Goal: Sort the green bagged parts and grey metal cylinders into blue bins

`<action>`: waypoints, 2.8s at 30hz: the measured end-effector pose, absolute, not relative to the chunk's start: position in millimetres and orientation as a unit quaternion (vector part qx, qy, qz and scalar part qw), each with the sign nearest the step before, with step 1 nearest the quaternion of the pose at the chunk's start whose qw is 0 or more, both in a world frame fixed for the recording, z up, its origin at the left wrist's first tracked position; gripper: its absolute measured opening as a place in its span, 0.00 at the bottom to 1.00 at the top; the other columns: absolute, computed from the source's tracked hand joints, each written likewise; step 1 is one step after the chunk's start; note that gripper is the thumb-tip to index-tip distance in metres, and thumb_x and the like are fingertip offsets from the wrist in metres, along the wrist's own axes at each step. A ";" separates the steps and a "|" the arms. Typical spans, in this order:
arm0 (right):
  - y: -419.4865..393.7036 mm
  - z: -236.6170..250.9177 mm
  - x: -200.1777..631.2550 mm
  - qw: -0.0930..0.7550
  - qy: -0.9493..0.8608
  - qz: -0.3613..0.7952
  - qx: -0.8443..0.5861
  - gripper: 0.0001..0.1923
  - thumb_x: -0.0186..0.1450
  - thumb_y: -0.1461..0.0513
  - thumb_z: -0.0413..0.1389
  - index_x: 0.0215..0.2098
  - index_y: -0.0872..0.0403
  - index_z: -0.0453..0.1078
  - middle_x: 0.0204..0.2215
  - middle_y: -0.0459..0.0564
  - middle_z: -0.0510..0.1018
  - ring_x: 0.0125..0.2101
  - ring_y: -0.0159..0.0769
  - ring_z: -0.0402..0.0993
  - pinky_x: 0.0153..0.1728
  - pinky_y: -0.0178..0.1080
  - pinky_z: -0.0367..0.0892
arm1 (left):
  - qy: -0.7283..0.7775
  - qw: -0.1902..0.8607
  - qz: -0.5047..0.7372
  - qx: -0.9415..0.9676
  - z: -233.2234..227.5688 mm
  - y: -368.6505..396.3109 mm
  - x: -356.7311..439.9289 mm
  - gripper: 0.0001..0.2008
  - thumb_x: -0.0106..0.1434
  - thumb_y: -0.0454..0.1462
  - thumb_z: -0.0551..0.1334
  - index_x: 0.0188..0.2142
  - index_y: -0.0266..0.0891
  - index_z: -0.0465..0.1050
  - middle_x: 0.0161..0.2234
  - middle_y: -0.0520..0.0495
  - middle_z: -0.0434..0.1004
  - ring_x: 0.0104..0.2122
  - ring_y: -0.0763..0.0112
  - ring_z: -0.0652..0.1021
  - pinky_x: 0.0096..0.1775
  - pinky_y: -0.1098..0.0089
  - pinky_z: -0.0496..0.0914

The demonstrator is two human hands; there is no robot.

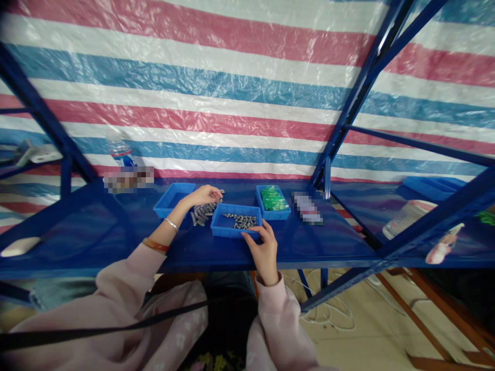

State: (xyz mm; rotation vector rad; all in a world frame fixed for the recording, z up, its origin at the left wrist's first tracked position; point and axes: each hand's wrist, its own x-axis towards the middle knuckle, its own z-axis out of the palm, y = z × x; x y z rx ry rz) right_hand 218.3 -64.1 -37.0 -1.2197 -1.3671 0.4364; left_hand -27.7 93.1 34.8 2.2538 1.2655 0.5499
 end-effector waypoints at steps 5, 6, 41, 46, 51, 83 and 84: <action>-65.5 -35.7 218.0 0.586 -0.586 0.192 -0.526 0.10 0.56 0.54 0.65 0.31 0.51 0.77 0.46 0.57 0.75 0.57 0.53 0.65 0.48 0.47 0.68 | 0.479 0.216 0.158 0.836 26.9 94.4 -29.8 0.13 0.48 0.30 0.65 0.35 0.36 0.81 0.30 0.48 0.80 0.30 0.69 0.77 0.32 0.74 0.67; -65.6 -35.7 218.1 0.586 -0.586 0.193 -0.526 0.10 0.56 0.54 0.65 0.31 0.51 0.77 0.46 0.57 0.75 0.57 0.53 0.65 0.48 0.47 0.68 | 0.478 0.210 0.153 0.839 26.9 93.8 -29.5 0.13 0.48 0.31 0.65 0.35 0.36 0.81 0.30 0.48 0.80 0.31 0.68 0.77 0.32 0.74 0.66; -65.6 -35.3 217.9 0.589 -0.589 0.184 -0.522 0.10 0.57 0.53 0.64 0.31 0.51 0.77 0.45 0.56 0.76 0.57 0.52 0.66 0.50 0.49 0.67 | 0.476 0.096 0.113 0.867 33.5 83.5 -21.1 0.10 0.51 0.33 0.66 0.35 0.40 0.81 0.33 0.47 0.80 0.34 0.66 0.77 0.35 0.73 0.65; -66.1 -34.3 217.6 0.587 -0.591 0.185 -0.522 0.10 0.57 0.54 0.64 0.31 0.51 0.77 0.44 0.55 0.76 0.57 0.51 0.66 0.51 0.49 0.66 | 0.474 0.098 0.118 0.867 35.1 80.9 -20.2 0.09 0.52 0.33 0.66 0.34 0.40 0.82 0.33 0.47 0.81 0.35 0.65 0.78 0.36 0.73 0.65; -66.5 -33.3 217.7 0.585 -0.588 0.186 -0.527 0.10 0.57 0.54 0.64 0.32 0.51 0.77 0.45 0.56 0.76 0.57 0.52 0.65 0.50 0.49 0.66 | 0.472 0.116 0.116 0.866 34.0 82.0 -19.9 0.10 0.51 0.31 0.65 0.34 0.38 0.81 0.29 0.48 0.80 0.30 0.67 0.77 0.32 0.73 0.64; -65.0 -36.4 218.3 0.584 -0.592 0.184 -0.524 0.11 0.57 0.52 0.64 0.32 0.50 0.77 0.45 0.55 0.75 0.57 0.52 0.66 0.48 0.47 0.68 | 0.408 0.278 0.300 0.816 38.6 83.9 -14.9 0.11 0.54 0.30 0.62 0.39 0.32 0.76 0.31 0.45 0.81 0.33 0.69 0.80 0.39 0.70 0.72; -64.8 -36.6 218.4 0.583 -0.592 0.184 -0.525 0.11 0.56 0.53 0.64 0.32 0.50 0.77 0.45 0.55 0.75 0.57 0.52 0.65 0.47 0.47 0.68 | 0.402 0.290 0.325 0.806 40.5 83.7 -15.1 0.11 0.54 0.30 0.64 0.39 0.32 0.76 0.30 0.45 0.81 0.32 0.69 0.80 0.39 0.70 0.72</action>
